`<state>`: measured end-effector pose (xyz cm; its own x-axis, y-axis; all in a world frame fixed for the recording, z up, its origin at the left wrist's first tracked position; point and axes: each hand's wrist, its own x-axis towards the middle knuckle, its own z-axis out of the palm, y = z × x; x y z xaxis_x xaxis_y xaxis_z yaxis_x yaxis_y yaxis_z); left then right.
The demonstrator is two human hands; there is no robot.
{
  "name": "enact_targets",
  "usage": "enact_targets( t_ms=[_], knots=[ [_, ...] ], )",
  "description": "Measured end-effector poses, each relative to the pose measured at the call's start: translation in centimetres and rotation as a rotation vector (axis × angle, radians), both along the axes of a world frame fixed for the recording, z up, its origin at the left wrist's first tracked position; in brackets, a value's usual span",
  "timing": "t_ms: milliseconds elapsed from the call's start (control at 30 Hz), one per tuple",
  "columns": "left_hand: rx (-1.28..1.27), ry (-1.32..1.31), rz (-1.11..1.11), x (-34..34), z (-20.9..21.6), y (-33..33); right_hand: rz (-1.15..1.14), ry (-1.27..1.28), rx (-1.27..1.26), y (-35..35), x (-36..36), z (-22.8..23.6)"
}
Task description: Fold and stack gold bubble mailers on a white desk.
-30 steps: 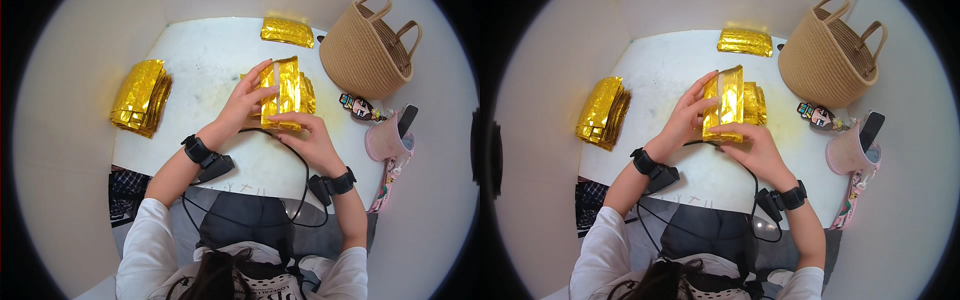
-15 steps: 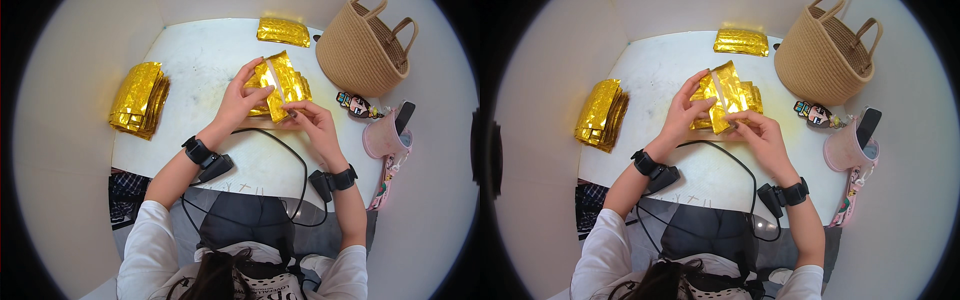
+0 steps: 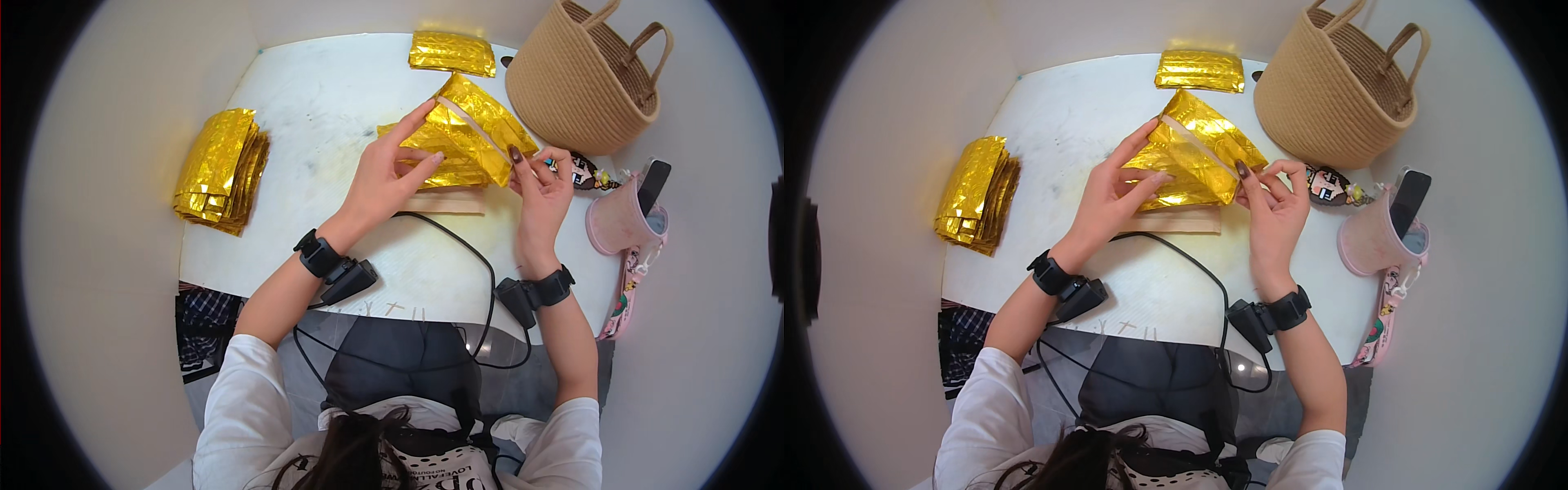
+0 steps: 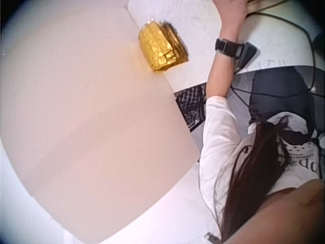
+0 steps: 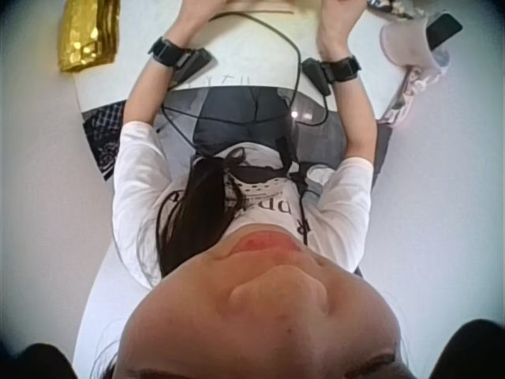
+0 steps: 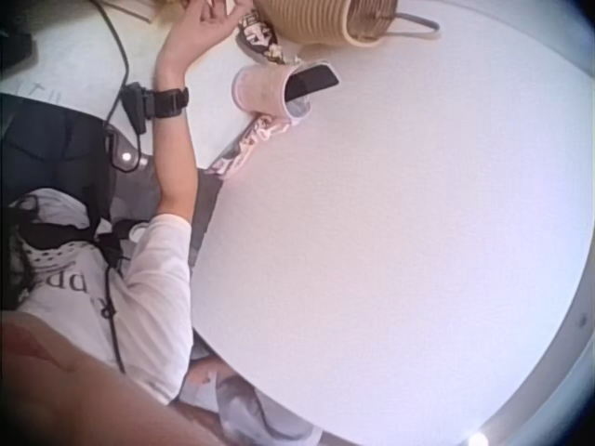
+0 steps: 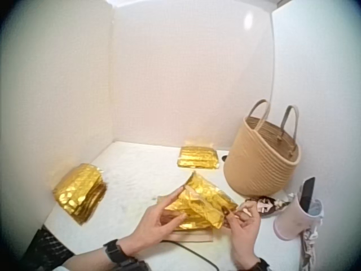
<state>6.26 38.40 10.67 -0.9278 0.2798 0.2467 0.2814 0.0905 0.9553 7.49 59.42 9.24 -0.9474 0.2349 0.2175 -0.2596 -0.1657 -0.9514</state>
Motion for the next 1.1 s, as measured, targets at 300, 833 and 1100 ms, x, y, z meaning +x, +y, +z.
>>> enact_targets(
  t_ms=[300,833,1100],
  knots=[
    [-0.049,0.008,0.019,0.1,0.2,0.1,-0.001,-0.079,-0.126,-0.1,-0.1,-0.3],
    [0.16,0.109,0.165,0.1,0.4,0.3,0.156,-0.047,-0.111,-0.3,-0.2,0.1],
    [0.371,-0.184,0.243,-0.9,0.2,-0.8,0.237,-0.03,-0.054,-0.2,-0.1,0.5]
  ],
)
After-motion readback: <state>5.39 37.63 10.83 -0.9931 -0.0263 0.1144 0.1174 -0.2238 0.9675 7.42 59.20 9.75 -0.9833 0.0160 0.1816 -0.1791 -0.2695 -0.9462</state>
